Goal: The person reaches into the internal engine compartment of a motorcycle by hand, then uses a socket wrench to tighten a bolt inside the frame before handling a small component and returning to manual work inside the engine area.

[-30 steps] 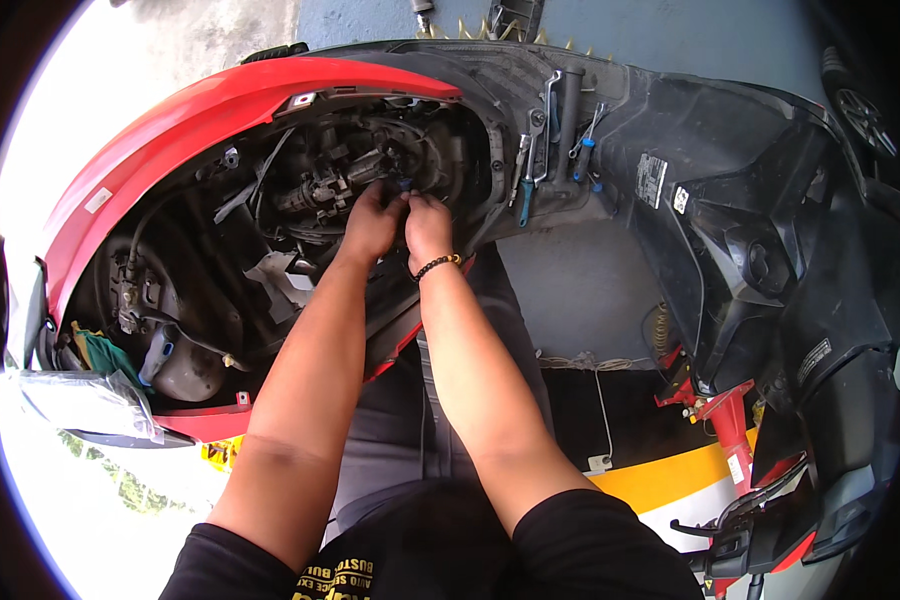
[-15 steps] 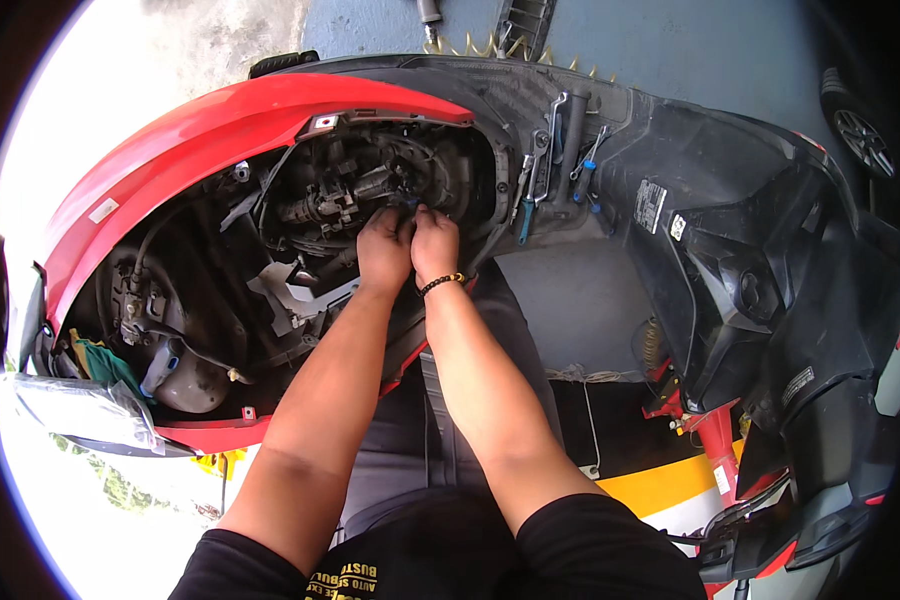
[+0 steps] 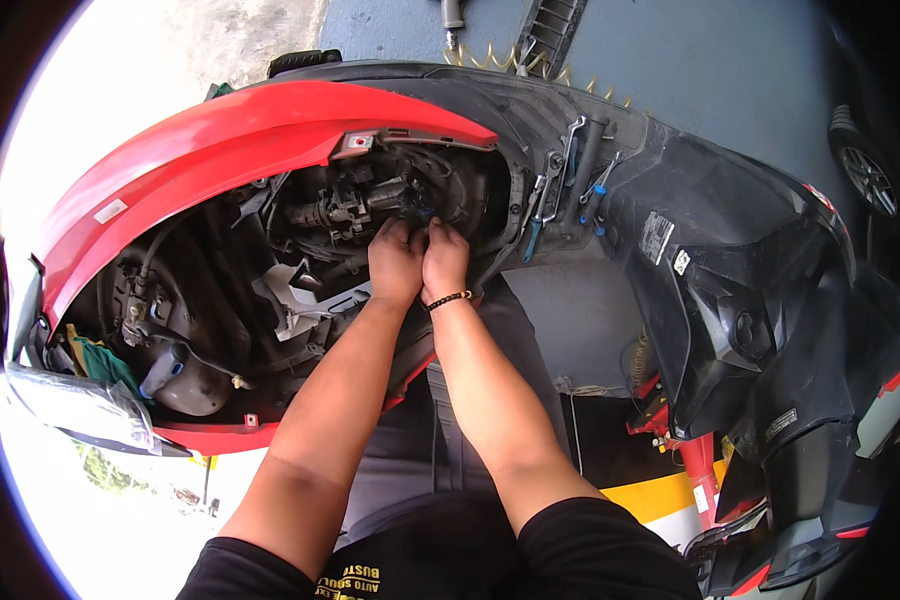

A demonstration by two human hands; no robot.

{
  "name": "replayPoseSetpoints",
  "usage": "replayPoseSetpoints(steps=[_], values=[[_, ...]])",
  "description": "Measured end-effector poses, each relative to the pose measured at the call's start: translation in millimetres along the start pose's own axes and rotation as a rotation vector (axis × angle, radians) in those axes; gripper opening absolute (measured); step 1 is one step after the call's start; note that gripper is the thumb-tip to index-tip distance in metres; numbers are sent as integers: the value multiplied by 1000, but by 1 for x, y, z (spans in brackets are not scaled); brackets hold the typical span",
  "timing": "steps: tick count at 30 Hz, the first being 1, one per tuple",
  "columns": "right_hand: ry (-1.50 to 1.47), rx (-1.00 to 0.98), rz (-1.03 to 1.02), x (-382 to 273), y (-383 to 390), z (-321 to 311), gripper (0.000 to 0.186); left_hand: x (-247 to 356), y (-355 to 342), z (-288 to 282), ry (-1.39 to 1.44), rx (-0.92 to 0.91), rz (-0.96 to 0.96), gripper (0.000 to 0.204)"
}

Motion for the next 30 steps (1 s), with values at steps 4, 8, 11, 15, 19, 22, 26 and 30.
replayPoseSetpoints(steps=[4, 8, 11, 15, 19, 22, 26, 30], values=[[-7, 40, 37, 0, -4, -3, 27, 4, -2, 4, 1, 11, 18, 13], [-58, 71, 43, -1, -5, -5, 27, 9, -8, -3, -62, -93, 156, 13], [263, -73, 79, -18, 5, -2, 24, -13, -19, -1, 111, -309, -46, 22], [1605, -244, -411, -87, 32, 43, 35, -49, 5, 18, 690, -246, -396, 35], [2275, -527, -612, -100, 11, 60, 60, -37, -8, 27, 422, -313, -507, 41], [2486, -753, -625, -103, -3, 80, 59, -21, -11, 14, 217, -269, -405, 39], [2610, -923, -647, -100, -9, 99, 55, -17, -5, 10, 227, -187, -478, 38], [2715, -1020, -529, -93, -15, 100, 54, -10, 4, 7, 311, -40, -498, 35]])
Point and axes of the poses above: each hand's wrist, its own y-axis away from the middle knuckle, its own z-axis out of the palm, x = y × z, the point moved 7 cm from there along -y, towards the middle knuckle, and after that the axes turned 15 degrees about -x, right-handed, at the moved point
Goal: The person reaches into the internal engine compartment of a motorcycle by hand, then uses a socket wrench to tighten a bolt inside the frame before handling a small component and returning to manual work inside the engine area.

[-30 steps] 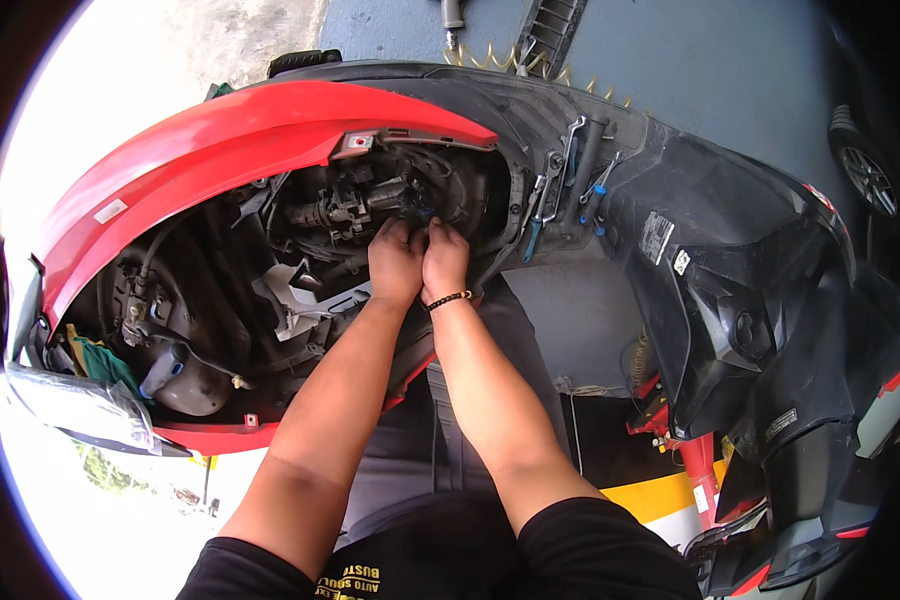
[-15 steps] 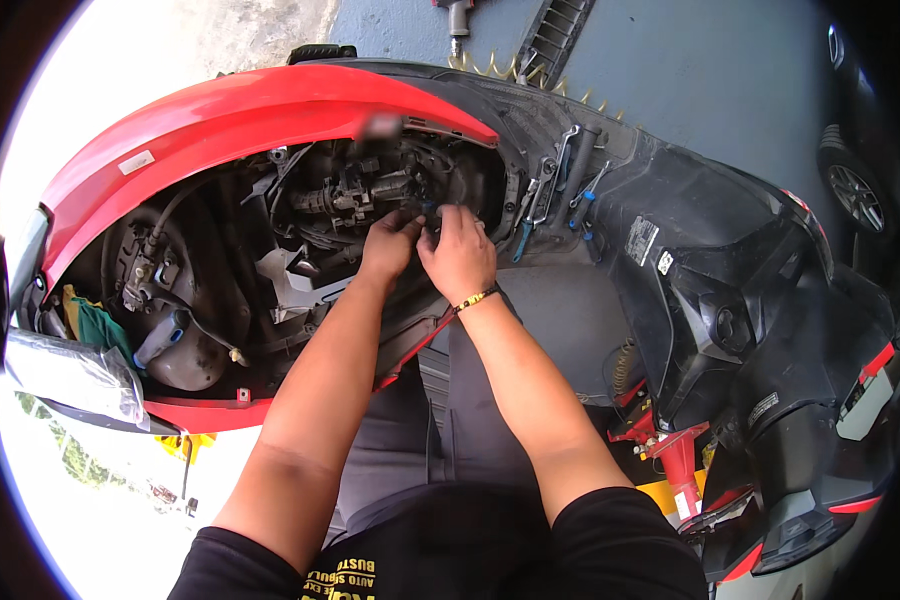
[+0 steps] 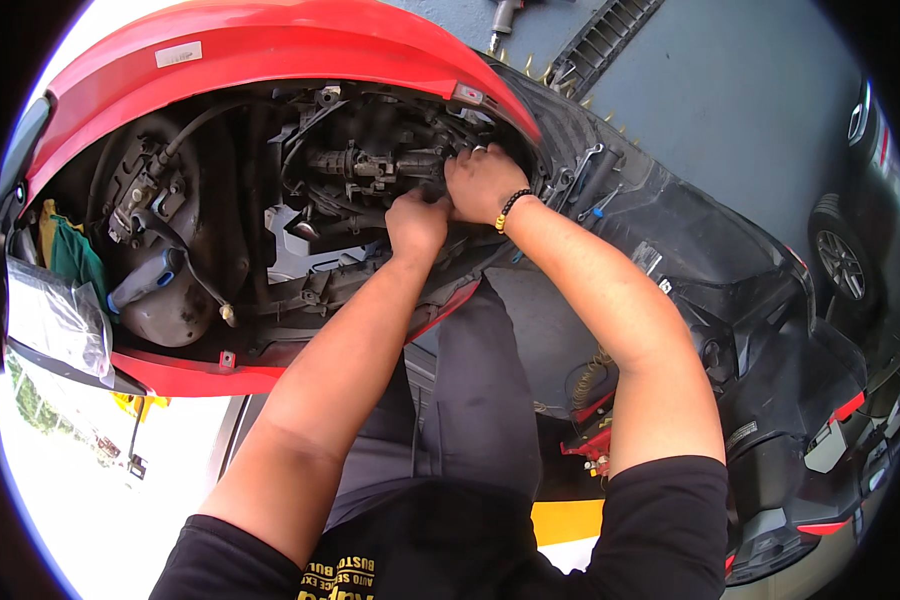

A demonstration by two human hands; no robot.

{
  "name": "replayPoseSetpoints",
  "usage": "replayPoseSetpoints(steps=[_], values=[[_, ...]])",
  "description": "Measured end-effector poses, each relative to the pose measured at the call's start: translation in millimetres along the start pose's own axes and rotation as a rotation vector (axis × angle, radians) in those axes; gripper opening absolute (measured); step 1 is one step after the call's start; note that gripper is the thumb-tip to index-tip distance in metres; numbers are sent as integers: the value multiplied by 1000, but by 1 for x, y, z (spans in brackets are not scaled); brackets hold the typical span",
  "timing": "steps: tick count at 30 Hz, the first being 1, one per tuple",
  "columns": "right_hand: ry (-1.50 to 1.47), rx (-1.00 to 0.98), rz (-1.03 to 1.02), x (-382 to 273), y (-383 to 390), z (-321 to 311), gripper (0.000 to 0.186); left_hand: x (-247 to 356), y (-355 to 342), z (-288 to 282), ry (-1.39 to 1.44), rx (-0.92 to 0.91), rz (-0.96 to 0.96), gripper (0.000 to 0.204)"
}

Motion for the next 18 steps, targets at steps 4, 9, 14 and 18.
replayPoseSetpoints(steps=[4, 9, 14, 18], values=[[-5, 16, -14, 2, -5, -1, 43, 7, 1, -1, -54, 175, 197, 28], [38, 36, -83, -2, -12, 5, 30, 13, 4, 1, -68, 222, 288, 19], [23, 114, -107, -1, -8, 5, 29, 14, 6, 5, -85, 191, 275, 16], [21, 116, -67, 6, -10, 8, 36, 17, -1, 5, -115, 141, 314, 15]])
Point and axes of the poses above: each hand's wrist, its own y-axis away from the middle knuckle, its own z-axis out of the palm, x = y × z, the point moved 7 cm from there along -y, towards the middle knuckle, and after that the axes turned 15 degrees about -x, right-handed, at the moved point
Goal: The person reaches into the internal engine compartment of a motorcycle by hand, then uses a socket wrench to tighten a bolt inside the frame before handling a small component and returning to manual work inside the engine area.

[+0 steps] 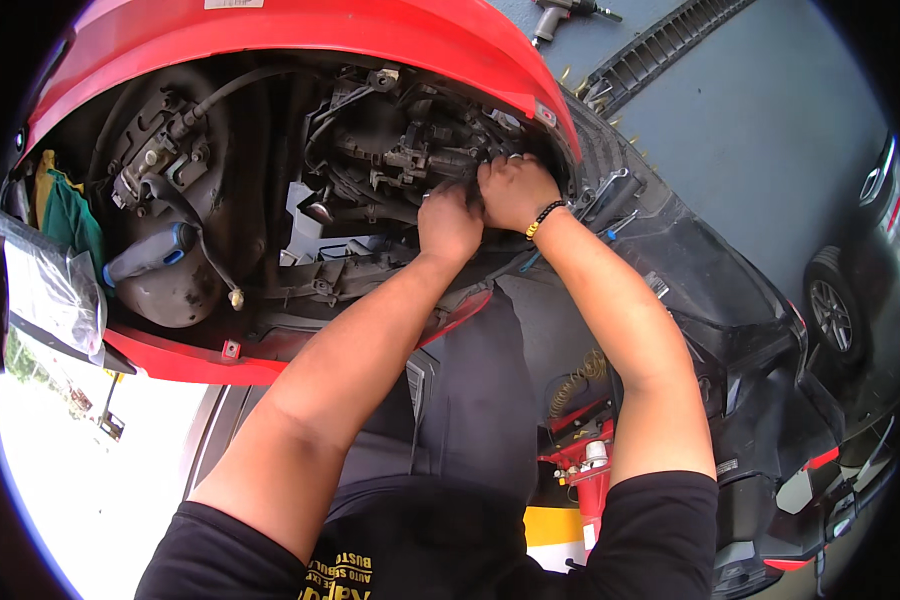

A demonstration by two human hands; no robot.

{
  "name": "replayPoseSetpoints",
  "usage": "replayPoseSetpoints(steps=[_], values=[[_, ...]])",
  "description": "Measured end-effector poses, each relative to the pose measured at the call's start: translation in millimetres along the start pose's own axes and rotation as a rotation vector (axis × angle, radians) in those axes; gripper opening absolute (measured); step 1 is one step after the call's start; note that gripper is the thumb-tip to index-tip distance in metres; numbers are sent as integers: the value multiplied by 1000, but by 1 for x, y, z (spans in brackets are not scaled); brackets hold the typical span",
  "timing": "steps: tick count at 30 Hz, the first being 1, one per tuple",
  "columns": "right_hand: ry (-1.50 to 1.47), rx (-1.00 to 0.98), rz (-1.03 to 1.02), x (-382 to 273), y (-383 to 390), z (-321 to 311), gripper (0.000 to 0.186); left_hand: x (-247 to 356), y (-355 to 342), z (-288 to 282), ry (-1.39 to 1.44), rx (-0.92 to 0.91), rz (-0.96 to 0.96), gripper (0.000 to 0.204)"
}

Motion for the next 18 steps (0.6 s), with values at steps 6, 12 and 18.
replayPoseSetpoints(steps=[6, 12, 18], values=[[-168, 8, 217, -4, 23, 8, 53, -14, -4, -6, 187, -97, -121, 31], [-292, 276, 307, -10, 44, 12, 49, -11, 4, -3, 315, -63, -184, 32], [-982, 288, 429, -3, 48, 39, 26, -9, 8, -1, 352, -4, -191, 29]])
Point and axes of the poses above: each hand's wrist, its own y-axis away from the middle knuckle, its own z-axis out of the palm, x = y × z, the point moved 7 cm from there along -y, towards the middle knuckle, and after that the axes turned 15 degrees about -x, right-handed, at the moved point
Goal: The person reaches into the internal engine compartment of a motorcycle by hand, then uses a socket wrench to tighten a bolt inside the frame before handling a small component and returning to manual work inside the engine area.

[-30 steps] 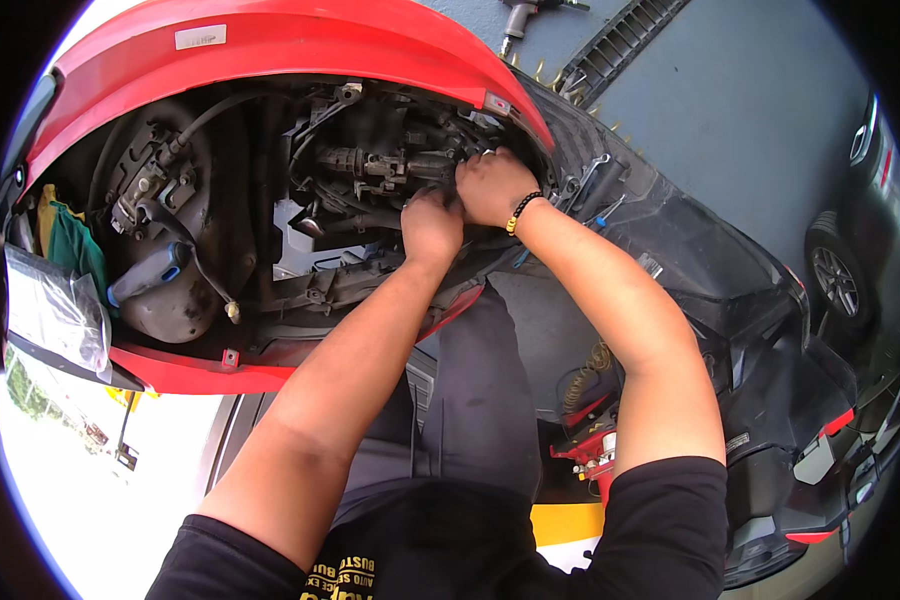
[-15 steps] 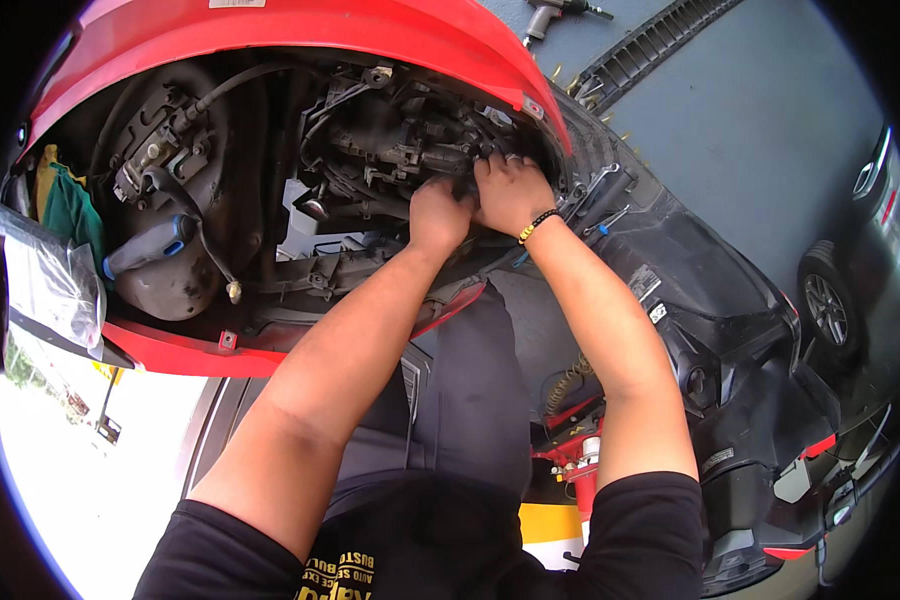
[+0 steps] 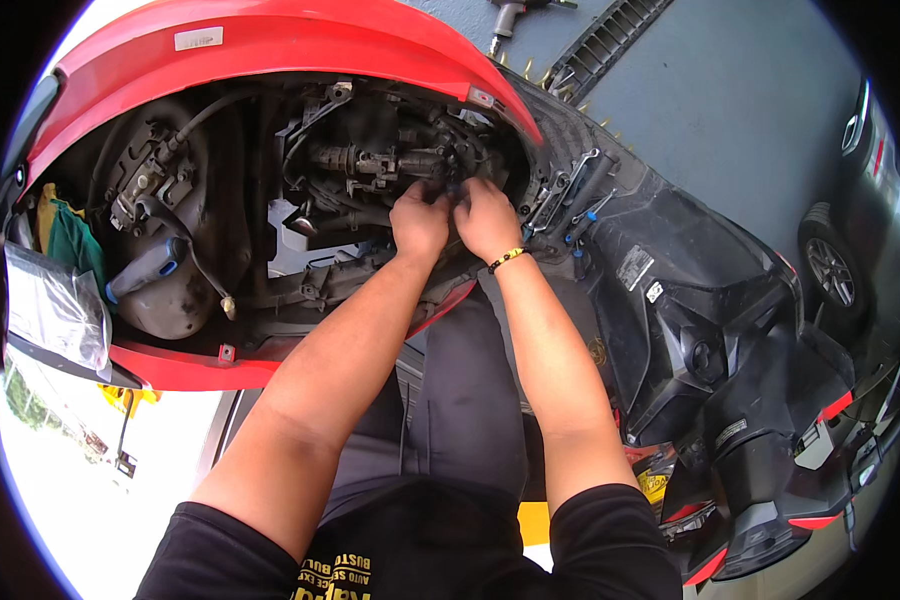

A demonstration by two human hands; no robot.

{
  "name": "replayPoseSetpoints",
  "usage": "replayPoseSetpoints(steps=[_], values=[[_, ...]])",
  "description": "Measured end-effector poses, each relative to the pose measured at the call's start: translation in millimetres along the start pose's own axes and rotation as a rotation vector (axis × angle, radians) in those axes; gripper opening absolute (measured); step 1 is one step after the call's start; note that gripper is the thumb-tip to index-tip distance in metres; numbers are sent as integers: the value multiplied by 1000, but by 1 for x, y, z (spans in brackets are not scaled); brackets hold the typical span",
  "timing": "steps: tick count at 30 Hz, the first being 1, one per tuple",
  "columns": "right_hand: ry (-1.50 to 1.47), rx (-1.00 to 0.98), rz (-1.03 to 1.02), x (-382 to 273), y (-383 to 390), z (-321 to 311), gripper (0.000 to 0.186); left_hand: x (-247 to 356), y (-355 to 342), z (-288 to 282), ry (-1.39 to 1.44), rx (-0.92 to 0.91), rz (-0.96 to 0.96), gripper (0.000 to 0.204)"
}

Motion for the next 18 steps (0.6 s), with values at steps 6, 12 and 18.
replayPoseSetpoints(steps=[6, 12, 18], values=[[-41, -179, 233, -13, -12, 5, 42, -19, -7, -2, 142, -69, 1, 22], [108, -130, 317, -22, -17, -1, 45, -10, -11, -7, -33, -9, 63, 24], [59, -141, 234, -8, -19, 0, 43, -4, -15, -5, -27, -127, 22, 28]])
Point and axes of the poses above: each hand's wrist, its own y-axis away from the middle knuckle, its own z-axis out of the palm, x = y × z, the point moved 7 cm from there along -y, towards the middle knuckle, and after that the axes turned 15 degrees about -x, right-handed, at the moved point
